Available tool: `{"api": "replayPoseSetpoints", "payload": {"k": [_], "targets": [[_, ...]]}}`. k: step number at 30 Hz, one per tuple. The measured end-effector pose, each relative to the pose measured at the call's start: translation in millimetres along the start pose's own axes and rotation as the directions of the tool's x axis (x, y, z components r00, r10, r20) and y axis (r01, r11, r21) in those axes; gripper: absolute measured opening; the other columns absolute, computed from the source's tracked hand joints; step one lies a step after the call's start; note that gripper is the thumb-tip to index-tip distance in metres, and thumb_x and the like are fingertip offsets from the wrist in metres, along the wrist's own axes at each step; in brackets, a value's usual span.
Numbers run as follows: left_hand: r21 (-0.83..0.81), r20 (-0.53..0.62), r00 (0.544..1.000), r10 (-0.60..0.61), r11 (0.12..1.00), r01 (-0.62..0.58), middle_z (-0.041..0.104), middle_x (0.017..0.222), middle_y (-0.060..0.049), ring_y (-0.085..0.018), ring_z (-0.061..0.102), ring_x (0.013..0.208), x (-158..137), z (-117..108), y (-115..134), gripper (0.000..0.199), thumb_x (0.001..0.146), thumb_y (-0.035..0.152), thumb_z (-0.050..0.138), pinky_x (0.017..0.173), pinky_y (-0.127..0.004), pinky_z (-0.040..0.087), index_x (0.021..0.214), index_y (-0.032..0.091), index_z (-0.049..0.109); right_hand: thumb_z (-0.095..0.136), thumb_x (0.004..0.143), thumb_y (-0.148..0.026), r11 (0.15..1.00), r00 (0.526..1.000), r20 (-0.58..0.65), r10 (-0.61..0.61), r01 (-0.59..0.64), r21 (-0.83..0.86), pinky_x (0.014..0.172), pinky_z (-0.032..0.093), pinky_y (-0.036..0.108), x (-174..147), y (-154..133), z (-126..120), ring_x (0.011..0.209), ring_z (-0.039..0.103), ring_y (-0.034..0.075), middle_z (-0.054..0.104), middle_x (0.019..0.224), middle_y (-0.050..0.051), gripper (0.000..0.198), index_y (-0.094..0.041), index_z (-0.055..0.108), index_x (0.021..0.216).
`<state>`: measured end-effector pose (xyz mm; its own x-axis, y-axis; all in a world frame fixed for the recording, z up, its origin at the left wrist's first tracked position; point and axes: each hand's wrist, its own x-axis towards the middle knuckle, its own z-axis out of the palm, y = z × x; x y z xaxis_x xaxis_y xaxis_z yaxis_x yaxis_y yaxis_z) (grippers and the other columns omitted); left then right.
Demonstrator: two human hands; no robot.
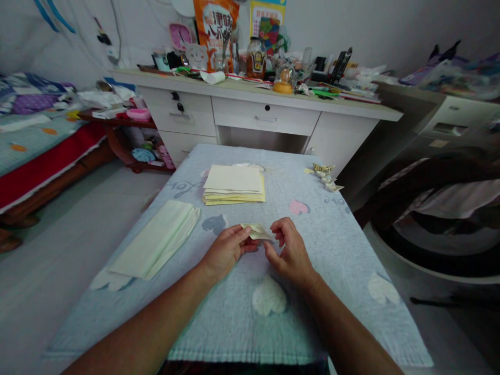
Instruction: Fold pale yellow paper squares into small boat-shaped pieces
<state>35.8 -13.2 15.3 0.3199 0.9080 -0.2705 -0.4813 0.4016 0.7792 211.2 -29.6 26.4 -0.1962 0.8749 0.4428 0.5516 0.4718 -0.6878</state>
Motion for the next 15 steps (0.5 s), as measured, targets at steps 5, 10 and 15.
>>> {"api": "replayPoseSetpoints", "payload": {"k": [5, 10, 15], "targets": [[0.010, -0.027, 1.000, 0.015, 1.000, -0.014, 0.072, 0.087, -0.008, -0.015, 0.065, 0.077, 2.1, -3.3, -2.1, 0.031, 0.072, 0.038, 0.076, 0.067, -0.024, 0.051, 0.087, 0.012, 0.070, 0.055, 0.075, -0.013, 1.000, 1.000, 0.021, 0.016, -0.017, 0.022, 0.064, 0.042, 0.026, 0.7, 4.5, 2.5, 0.073, 0.050, 0.014, 0.051, 0.085, 0.001, 0.022, -0.020, 0.048, 0.094], [0.093, -0.031, 0.998, 0.057, 0.994, -0.054, 0.072, 0.091, -0.011, -0.016, 0.065, 0.079, 3.0, -4.3, -2.9, 0.034, 0.075, 0.042, 0.073, 0.067, -0.024, 0.050, 0.090, 0.011, 0.071, 0.054, 0.079, -0.012, 0.996, 0.999, 0.018, -0.043, 0.041, 0.076, 0.064, 0.043, 0.025, 0.1, 5.9, 3.4, 0.071, 0.051, 0.013, 0.051, 0.088, 0.001, 0.021, -0.021, 0.051, 0.099], [0.158, -0.010, 0.998, 0.069, 0.985, -0.066, 0.072, 0.094, -0.012, -0.018, 0.065, 0.081, 2.6, -3.0, -3.0, 0.037, 0.077, 0.043, 0.070, 0.068, -0.025, 0.049, 0.094, 0.011, 0.071, 0.055, 0.082, -0.016, 0.996, 1.000, -0.001, -0.013, 0.013, 0.093, 0.064, 0.043, 0.025, -0.9, 7.2, 4.7, 0.069, 0.050, 0.012, 0.052, 0.085, 0.001, 0.017, -0.021, 0.052, 0.098]]}}
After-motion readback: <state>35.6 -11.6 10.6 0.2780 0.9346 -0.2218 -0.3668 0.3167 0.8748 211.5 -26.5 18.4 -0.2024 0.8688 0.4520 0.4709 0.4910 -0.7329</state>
